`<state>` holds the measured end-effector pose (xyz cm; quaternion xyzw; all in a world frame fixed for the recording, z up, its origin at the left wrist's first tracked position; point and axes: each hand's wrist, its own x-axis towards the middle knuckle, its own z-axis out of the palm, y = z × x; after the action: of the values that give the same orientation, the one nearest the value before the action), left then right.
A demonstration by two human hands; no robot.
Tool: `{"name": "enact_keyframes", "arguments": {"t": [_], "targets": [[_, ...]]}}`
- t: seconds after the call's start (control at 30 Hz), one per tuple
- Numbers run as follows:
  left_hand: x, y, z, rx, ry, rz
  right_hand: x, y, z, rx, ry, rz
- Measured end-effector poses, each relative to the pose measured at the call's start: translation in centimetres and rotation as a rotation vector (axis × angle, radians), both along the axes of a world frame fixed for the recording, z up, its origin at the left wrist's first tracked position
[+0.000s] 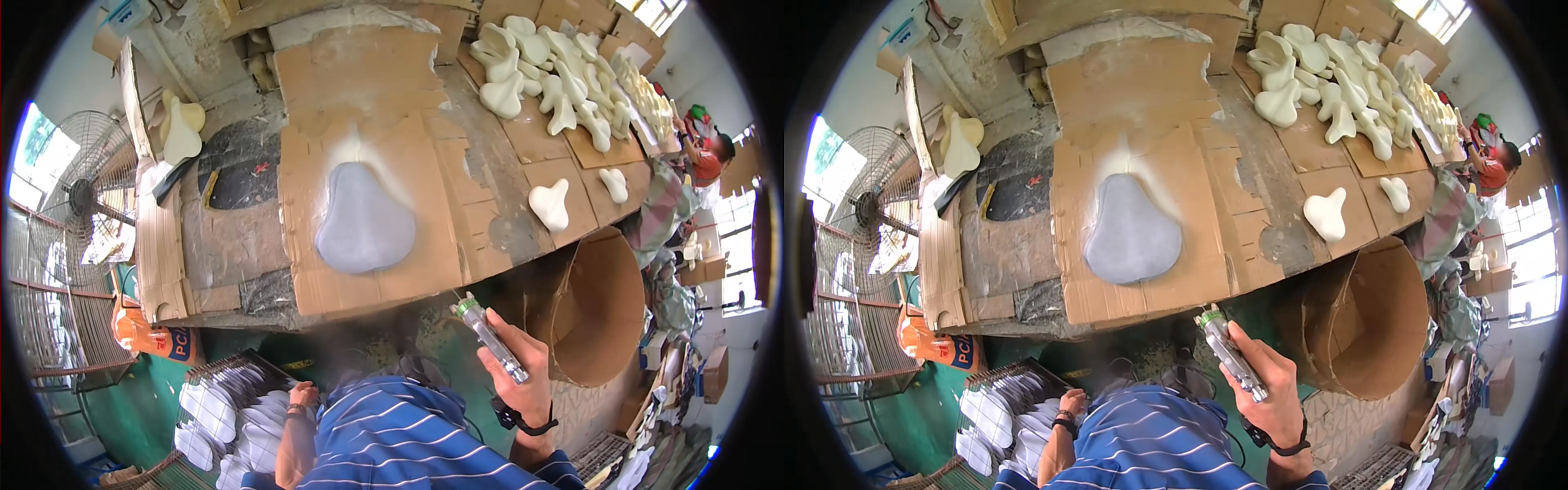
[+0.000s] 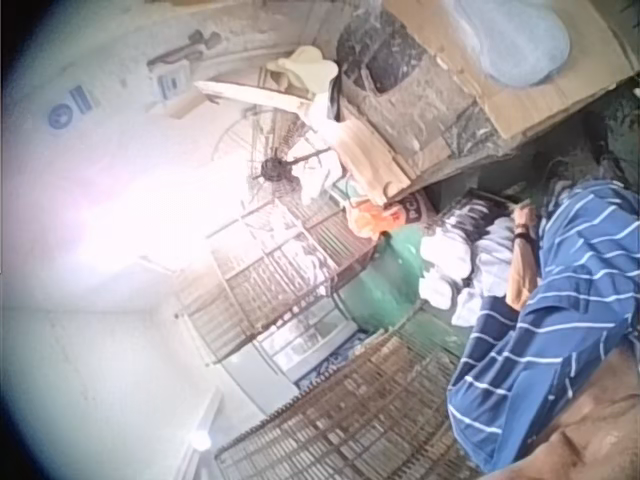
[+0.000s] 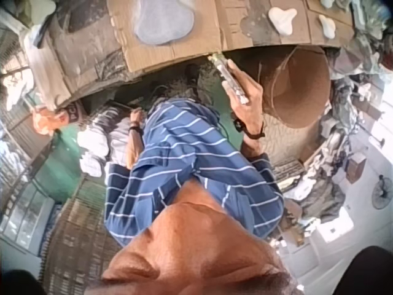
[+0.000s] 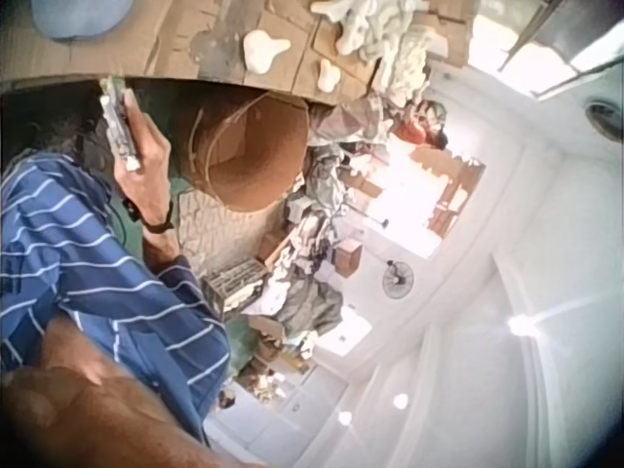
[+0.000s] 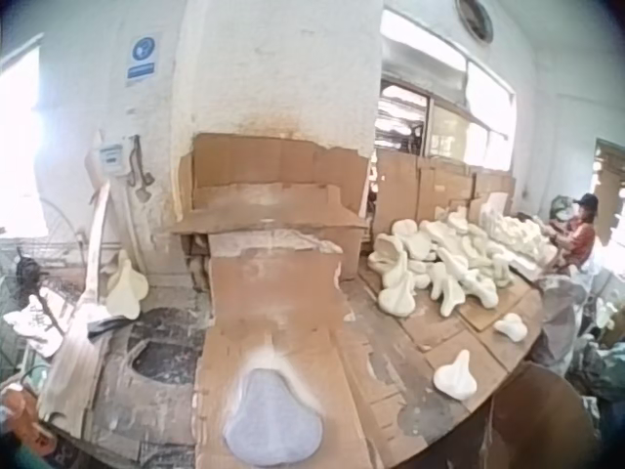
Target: The person repeatedly picks up white, irregularly shaped parts from a wire rack, places them on a cardboard-covered table, and sprays them with a handheld spray gun. After spraying, the person returns the parts to the rack and repeats the process.
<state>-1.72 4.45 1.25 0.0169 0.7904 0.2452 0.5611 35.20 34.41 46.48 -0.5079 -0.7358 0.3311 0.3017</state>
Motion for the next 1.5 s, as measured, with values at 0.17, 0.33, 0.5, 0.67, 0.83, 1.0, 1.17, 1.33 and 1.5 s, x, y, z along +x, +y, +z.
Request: {"name": "enact_keyframes", "arguments": {"t": [0.17,0.33,0.5,0.67,0.83,1.0,1.17,1.33,1.5], "targets": [[0.0,-0.6,-0.6,0.014,-0.089,0.093,1.9,-0.5,0.5,-0.058,-0.085,0.034],[-0.6,0.5,-1.2,0.010,-0.087,0.059,0.4,-0.5,1.4,-0.016,-0.042,-0.003],[-0.9,2.8,-0.7,0.082,-0.016,0.029,0.3,-0.5,1.4,0.013,0.006,0.006],[-1.0,2.9,-0.6,0.086,-0.002,0.001,1.3,-0.5,1.8,-0.029,-0.034,0.077],[0.1,3.4,0.5,0.000,0.024,-0.135,1.3,-0.4,1.1,-0.001,0.015,0.014],[0.3,2.0,-0.5,-0.012,-0.004,-0.077,2.0,-0.4,1.6,-0.078,-0.061,0.246],[0.2,1.9,-0.5,-0.013,0.011,-0.092,1.6,0.0,1.5,-0.005,-0.018,0.114],[0.5,2.8,0.3,0.030,-0.004,-0.032,3.2,-0.5,1.6,-0.092,-0.140,0.176],[0.4,2.8,-0.2,0.030,-0.027,-0.059,2.7,-0.1,1.2,-0.039,-0.121,0.157]]}}
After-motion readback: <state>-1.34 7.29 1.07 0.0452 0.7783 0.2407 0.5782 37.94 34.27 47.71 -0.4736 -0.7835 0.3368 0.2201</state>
